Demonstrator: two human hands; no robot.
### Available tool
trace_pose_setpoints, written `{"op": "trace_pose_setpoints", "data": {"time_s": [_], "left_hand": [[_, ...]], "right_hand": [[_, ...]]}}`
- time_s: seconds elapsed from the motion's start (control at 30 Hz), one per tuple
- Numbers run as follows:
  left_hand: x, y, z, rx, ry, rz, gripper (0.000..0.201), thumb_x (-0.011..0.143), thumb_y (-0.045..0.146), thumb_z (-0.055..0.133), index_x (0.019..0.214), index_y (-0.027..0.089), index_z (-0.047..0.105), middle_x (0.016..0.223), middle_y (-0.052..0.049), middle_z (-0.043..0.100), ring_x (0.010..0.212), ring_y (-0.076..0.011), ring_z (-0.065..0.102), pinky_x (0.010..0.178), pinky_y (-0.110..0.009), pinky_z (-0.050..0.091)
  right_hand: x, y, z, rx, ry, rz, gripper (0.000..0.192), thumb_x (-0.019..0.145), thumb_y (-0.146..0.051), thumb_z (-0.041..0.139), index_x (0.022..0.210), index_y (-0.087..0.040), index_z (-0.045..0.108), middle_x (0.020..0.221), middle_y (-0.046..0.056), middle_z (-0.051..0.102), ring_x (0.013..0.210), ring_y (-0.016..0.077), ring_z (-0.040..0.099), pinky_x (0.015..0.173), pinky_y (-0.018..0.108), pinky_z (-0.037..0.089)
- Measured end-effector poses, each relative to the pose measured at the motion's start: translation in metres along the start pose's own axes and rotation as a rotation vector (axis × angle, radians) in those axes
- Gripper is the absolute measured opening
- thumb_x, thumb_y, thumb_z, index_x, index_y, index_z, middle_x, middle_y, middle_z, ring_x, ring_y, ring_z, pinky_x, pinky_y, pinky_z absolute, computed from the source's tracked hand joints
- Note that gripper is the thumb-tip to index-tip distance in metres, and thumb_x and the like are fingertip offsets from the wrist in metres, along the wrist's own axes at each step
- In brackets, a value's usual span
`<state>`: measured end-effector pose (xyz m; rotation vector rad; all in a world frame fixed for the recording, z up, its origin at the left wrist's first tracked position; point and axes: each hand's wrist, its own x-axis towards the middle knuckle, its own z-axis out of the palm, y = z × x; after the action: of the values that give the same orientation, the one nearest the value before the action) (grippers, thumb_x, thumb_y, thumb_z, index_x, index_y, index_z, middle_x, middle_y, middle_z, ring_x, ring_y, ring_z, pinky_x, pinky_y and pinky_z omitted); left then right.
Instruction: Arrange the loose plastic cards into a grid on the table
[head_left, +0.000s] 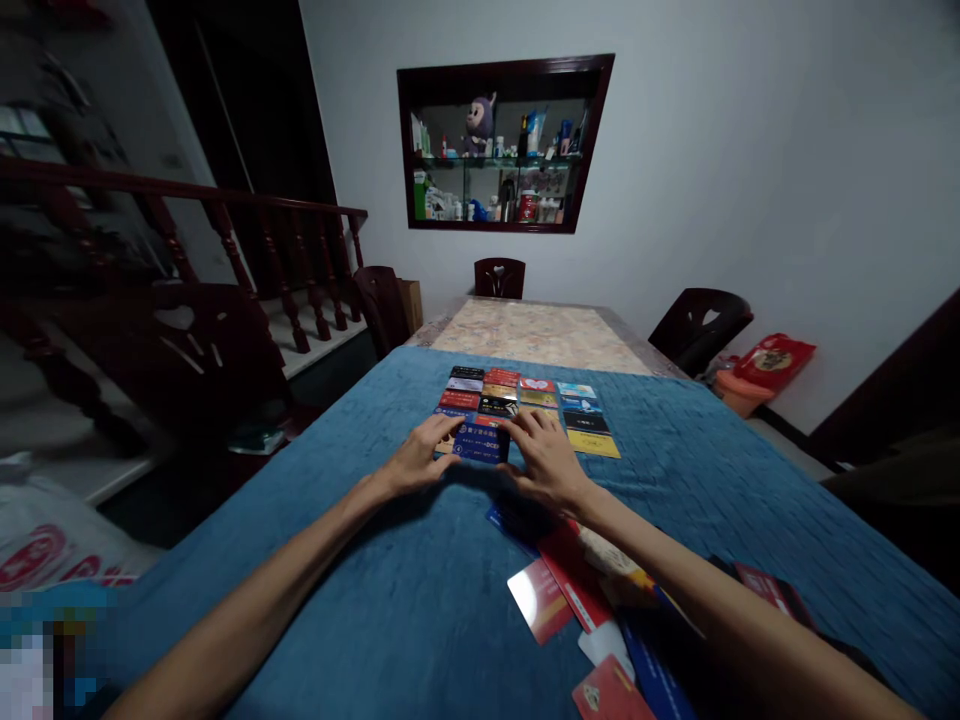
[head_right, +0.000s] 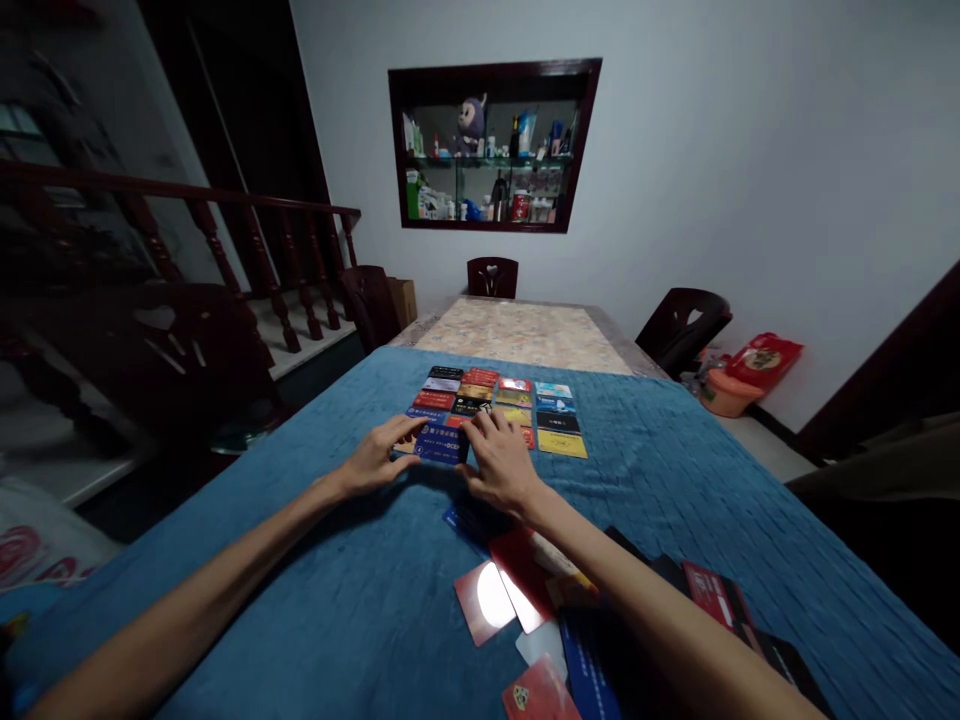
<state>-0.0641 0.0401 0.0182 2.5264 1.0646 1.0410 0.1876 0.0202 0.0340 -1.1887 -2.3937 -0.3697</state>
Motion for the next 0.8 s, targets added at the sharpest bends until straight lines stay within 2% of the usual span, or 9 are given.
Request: {"op": "trace_pose_setpoints", "data": {"time_s": [0.17,0.4,0.57,0.8], "left_hand": [[0.013,-0.01,-0.011,0.022,-0.028,-0.049,0.047,0.082,0.016,0.065,0.128,0.016,0.061,0.11,-0.01,0.065,0.101,-0.0233,0.061,0.098,-0.039,0.049],[0.031,-0.038,-0.027,-0.049,-0.044,-0.148,0.05,0.075,0.016,0.068,0.125,0.017,0.065,0.095,-0.005,0.064,0.087,-0.0205,0.06,0.086,-0.034,0.05],[0.041,-0.058,-0.032,-0.046,-0.043,-0.197,0.05,0.069,0.015,0.069,0.119,0.015,0.069,0.093,-0.005,0.064,0.082,-0.0196,0.06,0.077,-0.029,0.05],[0.051,-0.072,-0.029,0.076,-0.145,-0.277,0.051,0.067,0.013,0.065,0.118,0.014,0.07,0.099,-0.006,0.068,0.091,-0.0226,0.062,0.086,-0.033,0.051]], "right_hand": [[0.024,0.003,0.006,0.036,-0.061,0.012,0.047,0.082,-0.037,0.069,0.124,-0.017,0.061,0.12,0.015,0.061,0.11,0.0317,0.048,0.089,0.042,0.043],[0.057,0.006,0.022,0.126,-0.14,0.073,0.049,0.085,-0.038,0.069,0.128,-0.016,0.06,0.123,0.015,0.06,0.114,0.031,0.048,0.09,0.042,0.046],[0.076,0.003,0.036,0.16,-0.187,0.162,0.049,0.087,-0.039,0.068,0.128,-0.015,0.06,0.129,0.015,0.057,0.121,0.0317,0.046,0.093,0.041,0.045],[0.091,0.0,0.047,0.161,-0.256,0.194,0.046,0.086,-0.043,0.066,0.124,-0.017,0.063,0.13,0.014,0.057,0.12,0.03,0.048,0.094,0.039,0.044]]}}
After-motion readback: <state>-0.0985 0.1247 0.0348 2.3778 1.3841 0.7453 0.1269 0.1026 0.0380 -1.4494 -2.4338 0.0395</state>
